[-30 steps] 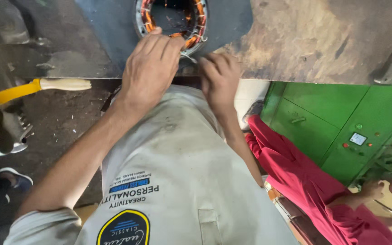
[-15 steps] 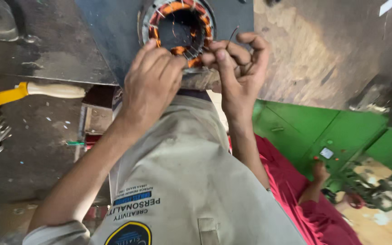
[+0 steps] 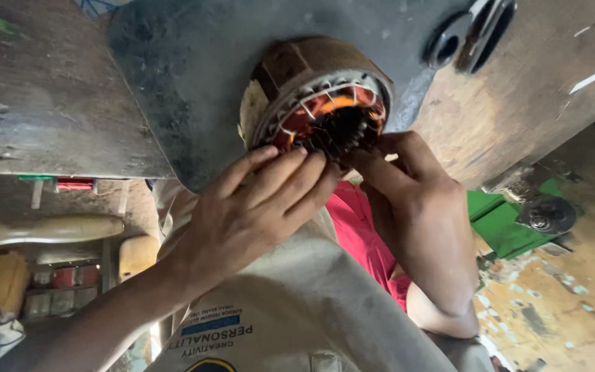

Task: The person is working on a motor stator, tying copper windings with white string. They manipulate the windings and tie knots to secure them. The person briefly picks up and places down a motor housing.

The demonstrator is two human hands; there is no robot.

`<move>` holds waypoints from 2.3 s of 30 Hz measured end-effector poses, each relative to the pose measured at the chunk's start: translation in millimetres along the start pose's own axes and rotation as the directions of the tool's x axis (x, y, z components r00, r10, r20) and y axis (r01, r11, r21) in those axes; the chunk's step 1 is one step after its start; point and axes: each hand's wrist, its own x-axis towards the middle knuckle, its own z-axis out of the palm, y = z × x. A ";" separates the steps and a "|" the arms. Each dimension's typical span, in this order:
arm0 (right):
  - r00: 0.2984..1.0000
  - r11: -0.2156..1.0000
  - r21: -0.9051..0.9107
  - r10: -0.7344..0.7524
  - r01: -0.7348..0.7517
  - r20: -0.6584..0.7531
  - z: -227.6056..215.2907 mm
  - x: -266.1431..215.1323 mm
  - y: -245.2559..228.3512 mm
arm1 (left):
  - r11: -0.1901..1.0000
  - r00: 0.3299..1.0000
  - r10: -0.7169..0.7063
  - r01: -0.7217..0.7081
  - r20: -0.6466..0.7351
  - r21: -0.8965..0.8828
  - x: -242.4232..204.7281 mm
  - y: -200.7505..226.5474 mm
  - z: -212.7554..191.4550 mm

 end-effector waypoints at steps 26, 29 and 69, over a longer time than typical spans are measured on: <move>0.982 0.984 -0.031 -0.177 0.176 -0.066 13.3 10.4 -1.1 | 0.988 0.998 -0.065 0.067 0.017 -0.137 14.5 -3.4 -13.8; 0.970 0.989 0.002 -0.141 0.145 -0.196 28.4 -6.6 7.6 | 0.994 0.997 -0.071 0.074 0.036 -0.084 19.9 0.4 -16.3; 0.940 0.902 -0.276 -0.291 0.332 0.179 -0.8 24.1 1.5 | 0.993 0.998 -0.056 0.057 0.009 -0.108 9.3 -0.4 -4.9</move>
